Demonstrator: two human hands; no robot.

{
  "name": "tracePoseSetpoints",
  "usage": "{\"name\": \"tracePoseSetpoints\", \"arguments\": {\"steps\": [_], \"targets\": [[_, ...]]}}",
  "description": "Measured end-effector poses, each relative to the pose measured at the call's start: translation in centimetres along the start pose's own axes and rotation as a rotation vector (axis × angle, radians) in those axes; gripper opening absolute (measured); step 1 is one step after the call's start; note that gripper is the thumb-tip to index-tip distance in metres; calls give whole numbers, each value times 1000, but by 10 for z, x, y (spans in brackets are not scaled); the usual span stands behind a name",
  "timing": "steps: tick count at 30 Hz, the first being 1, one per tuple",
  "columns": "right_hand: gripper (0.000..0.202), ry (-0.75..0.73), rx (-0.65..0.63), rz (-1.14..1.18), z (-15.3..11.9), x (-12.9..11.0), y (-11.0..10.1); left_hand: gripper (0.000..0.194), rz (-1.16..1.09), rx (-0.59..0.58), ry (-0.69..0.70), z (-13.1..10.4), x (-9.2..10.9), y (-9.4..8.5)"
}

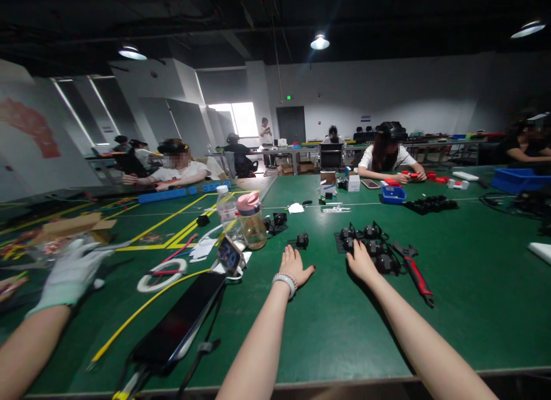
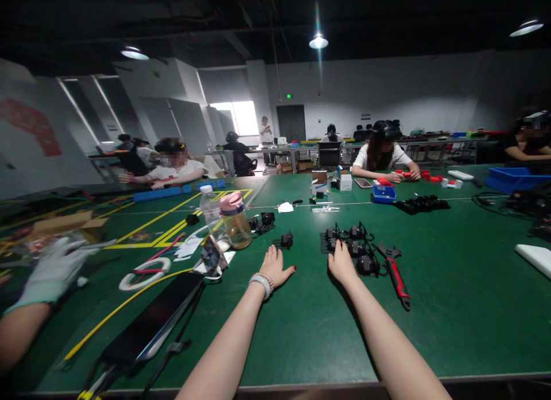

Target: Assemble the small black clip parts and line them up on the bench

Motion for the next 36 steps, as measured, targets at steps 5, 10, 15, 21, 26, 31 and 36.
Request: {"name": "tracePoseSetpoints", "arguments": {"steps": [5, 10, 15, 21, 26, 31, 36], "targets": [[54, -57, -32, -24, -3, -8, -6, 92, -15, 7, -2, -5, -1, 0], [43, -76, -68, -60, -6, -18, -17, 93, -47, 3, 1, -8, -3, -1], [35, -100, -96, -82, -11, -33, -25, 91, -104, -4, -9, -15, -7, -7], [34, -172, -127, -17, -27, -59, -24, 87, -182, 19, 1, -26, -5, -18], [36, -203, -150, 8, -44, -82, -23, 89, -285, 43, 50, -33, 2, -23], [36, -266, -178, 33, -61, -110, -23, 88, -415, 83, 163, -38, 17, -30], [36, -343, -262, 77, -74, -130, -27, 74, -511, 103, 270, -42, 36, -41]]}}
Point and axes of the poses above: each hand's wrist, its own z-axis towards the middle knuckle, its own y-axis out of the palm, x = y × z, the point moved 8 cm from there along z, towards the middle knuckle, and after that the axes turned 15 degrees about x, right-handed, at the moved point
